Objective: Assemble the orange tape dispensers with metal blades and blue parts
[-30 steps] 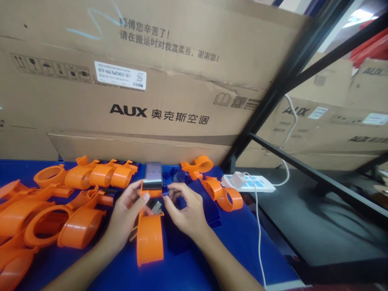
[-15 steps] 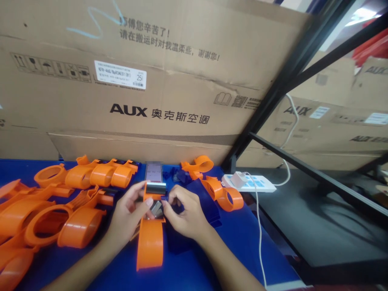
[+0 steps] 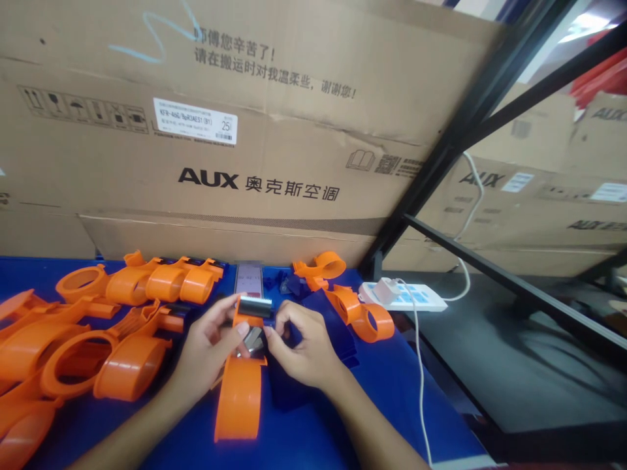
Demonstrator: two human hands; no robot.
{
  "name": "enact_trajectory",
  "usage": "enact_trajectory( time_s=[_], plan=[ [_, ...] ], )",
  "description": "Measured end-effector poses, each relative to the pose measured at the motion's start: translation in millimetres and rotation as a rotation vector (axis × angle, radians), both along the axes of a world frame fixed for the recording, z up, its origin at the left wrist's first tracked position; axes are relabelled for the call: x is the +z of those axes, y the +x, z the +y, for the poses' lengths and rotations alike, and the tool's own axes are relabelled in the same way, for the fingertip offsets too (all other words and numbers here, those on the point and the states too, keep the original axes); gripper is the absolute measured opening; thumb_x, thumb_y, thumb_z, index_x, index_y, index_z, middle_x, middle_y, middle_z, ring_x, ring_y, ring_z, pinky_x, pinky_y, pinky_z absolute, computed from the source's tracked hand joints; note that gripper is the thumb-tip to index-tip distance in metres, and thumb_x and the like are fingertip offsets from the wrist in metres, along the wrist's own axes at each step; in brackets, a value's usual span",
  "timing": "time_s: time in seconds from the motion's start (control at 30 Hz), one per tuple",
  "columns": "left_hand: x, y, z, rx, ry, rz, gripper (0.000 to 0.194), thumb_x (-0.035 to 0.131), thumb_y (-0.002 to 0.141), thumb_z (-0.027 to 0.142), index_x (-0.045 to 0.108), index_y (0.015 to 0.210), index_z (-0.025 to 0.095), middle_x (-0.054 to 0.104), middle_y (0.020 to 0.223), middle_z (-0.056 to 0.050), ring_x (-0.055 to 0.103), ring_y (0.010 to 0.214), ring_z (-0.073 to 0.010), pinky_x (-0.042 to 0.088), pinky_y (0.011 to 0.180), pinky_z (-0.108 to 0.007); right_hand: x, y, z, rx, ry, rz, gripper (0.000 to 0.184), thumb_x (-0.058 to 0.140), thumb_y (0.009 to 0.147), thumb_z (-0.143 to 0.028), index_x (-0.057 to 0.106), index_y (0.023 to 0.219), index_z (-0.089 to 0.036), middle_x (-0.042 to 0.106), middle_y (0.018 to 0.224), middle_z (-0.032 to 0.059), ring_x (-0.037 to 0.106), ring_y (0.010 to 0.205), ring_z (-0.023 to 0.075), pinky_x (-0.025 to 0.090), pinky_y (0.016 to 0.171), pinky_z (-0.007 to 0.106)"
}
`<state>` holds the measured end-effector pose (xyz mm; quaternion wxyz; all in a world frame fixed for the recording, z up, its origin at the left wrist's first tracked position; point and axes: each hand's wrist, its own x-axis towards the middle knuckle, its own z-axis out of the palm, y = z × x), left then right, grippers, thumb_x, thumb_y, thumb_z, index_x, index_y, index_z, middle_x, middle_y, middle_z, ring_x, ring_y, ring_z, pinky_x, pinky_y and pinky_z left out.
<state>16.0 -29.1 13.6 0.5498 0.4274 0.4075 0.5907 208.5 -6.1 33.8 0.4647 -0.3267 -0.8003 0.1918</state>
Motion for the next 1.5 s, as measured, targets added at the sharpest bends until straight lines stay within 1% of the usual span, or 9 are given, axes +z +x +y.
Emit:
enact_trajectory(
  time_s=[0.13, 0.3, 0.4, 0.53, 0.73, 1.0, 1.17, 1.3, 1.5],
  plan=[
    [0.8, 0.1, -1.1, -0.006, 0.011, -0.001, 0.061, 0.085, 0.075, 0.038, 0.069, 0.13, 0.019, 0.075, 0.1, -0.008, 0.067, 0.057, -0.0165, 0.055, 0.056, -0.03, -1.0, 1.4, 0.2, 0.024, 0.009, 0.016, 0.023, 0.062, 0.091, -0.023, 0.047, 0.073, -0.023, 0.052, 0.066, -0.0035, 0.048, 0.059, 0.0128, 0.039, 0.058, 0.027],
    [-5.8, -3.3, 1.4, -0.072, 0.045, 0.019, 0.058, 0.08, 0.083, 0.038, 0.063, 0.136, 0.02, 0.071, 0.118, -0.011, 0.068, 0.06, -0.0142, 0.054, 0.06, -0.029, -3.6, 0.0, 0.7, -0.011, 0.04, 0.022, 0.021, 0.062, 0.09, -0.019, 0.047, 0.076, -0.023, 0.052, 0.068, -0.0032, 0.048, 0.06, 0.013, 0.038, 0.059, 0.027],
    [-8.1, -3.2, 1.9, -0.077, 0.032, 0.018, 0.057, 0.079, 0.086, 0.038, 0.061, 0.137, 0.02, 0.07, 0.121, -0.011, 0.068, 0.061, -0.0135, 0.053, 0.061, -0.028, -4.3, -0.5, 1.2, -0.002, 0.052, 0.006, 0.021, 0.062, 0.091, -0.018, 0.047, 0.076, -0.023, 0.052, 0.069, -0.003, 0.048, 0.061, 0.0131, 0.038, 0.06, 0.027],
    [-7.3, -2.2, 0.9, -0.083, -0.005, 0.01, 0.061, 0.079, 0.086, 0.039, 0.059, 0.139, 0.018, 0.073, 0.108, -0.009, 0.068, 0.061, -0.0141, 0.052, 0.062, -0.028, -3.9, -0.1, 1.6, 0.008, 0.06, -0.011, 0.021, 0.062, 0.092, -0.018, 0.047, 0.077, -0.023, 0.051, 0.07, -0.0028, 0.047, 0.062, 0.013, 0.037, 0.06, 0.027],
    [-5.6, -3.0, -0.4, -0.114, -0.065, 0.013, 0.081, 0.079, 0.086, 0.042, 0.046, 0.155, 0.014, 0.071, 0.072, -0.002, 0.066, 0.061, -0.0169, 0.051, 0.06, -0.026, -1.5, 1.7, 2.3, 0.031, 0.054, -0.033, 0.022, 0.062, 0.092, -0.018, 0.045, 0.078, -0.023, 0.05, 0.071, -0.0033, 0.045, 0.062, 0.0125, 0.036, 0.06, 0.027],
    [-7.4, -1.3, -1.6, -0.137, -0.054, -0.012, 0.077, 0.078, 0.088, 0.041, 0.047, 0.152, 0.012, 0.072, 0.067, -0.003, 0.066, 0.059, -0.0181, 0.051, 0.062, -0.028, 0.9, 2.0, 1.4, 0.05, 0.054, -0.053, 0.023, 0.06, 0.092, -0.017, 0.043, 0.078, -0.023, 0.05, 0.071, -0.0036, 0.045, 0.062, 0.0124, 0.035, 0.059, 0.027],
    [-16.2, -7.2, 1.0, -0.164, -0.088, 0.03, 0.074, 0.073, 0.091, 0.042, 0.045, 0.153, 0.014, 0.073, 0.065, -0.004, 0.063, 0.055, -0.0172, 0.049, 0.061, -0.028, -0.3, 0.8, 0.2, 0.058, 0.063, -0.063, 0.022, 0.06, 0.092, -0.015, 0.044, 0.079, -0.023, 0.05, 0.071, -0.0033, 0.046, 0.062, 0.0125, 0.034, 0.059, 0.027],
    [-21.6, -11.0, 2.9, -0.166, -0.089, 0.042, 0.069, 0.069, 0.093, 0.04, 0.046, 0.151, 0.012, 0.074, 0.067, -0.005, 0.065, 0.06, -0.0196, 0.05, 0.064, -0.03, -2.7, -1.1, -0.5, 0.102, 0.069, -0.104, 0.023, 0.06, 0.092, -0.014, 0.043, 0.079, -0.023, 0.051, 0.072, -0.0028, 0.048, 0.064, 0.0126, 0.035, 0.059, 0.026],
    [-13.5, -8.9, 0.7, -0.151, -0.046, 0.145, 0.063, 0.074, 0.089, 0.04, 0.055, 0.142, 0.011, 0.068, 0.063, 0.0, 0.062, 0.057, -0.0177, 0.048, 0.06, -0.029, -3.3, -2.8, -1.3, 0.175, 0.099, -0.114, 0.021, 0.06, 0.091, -0.014, 0.045, 0.079, -0.023, 0.052, 0.073, -0.0007, 0.048, 0.067, 0.0142, 0.036, 0.059, 0.027]
  ],
)
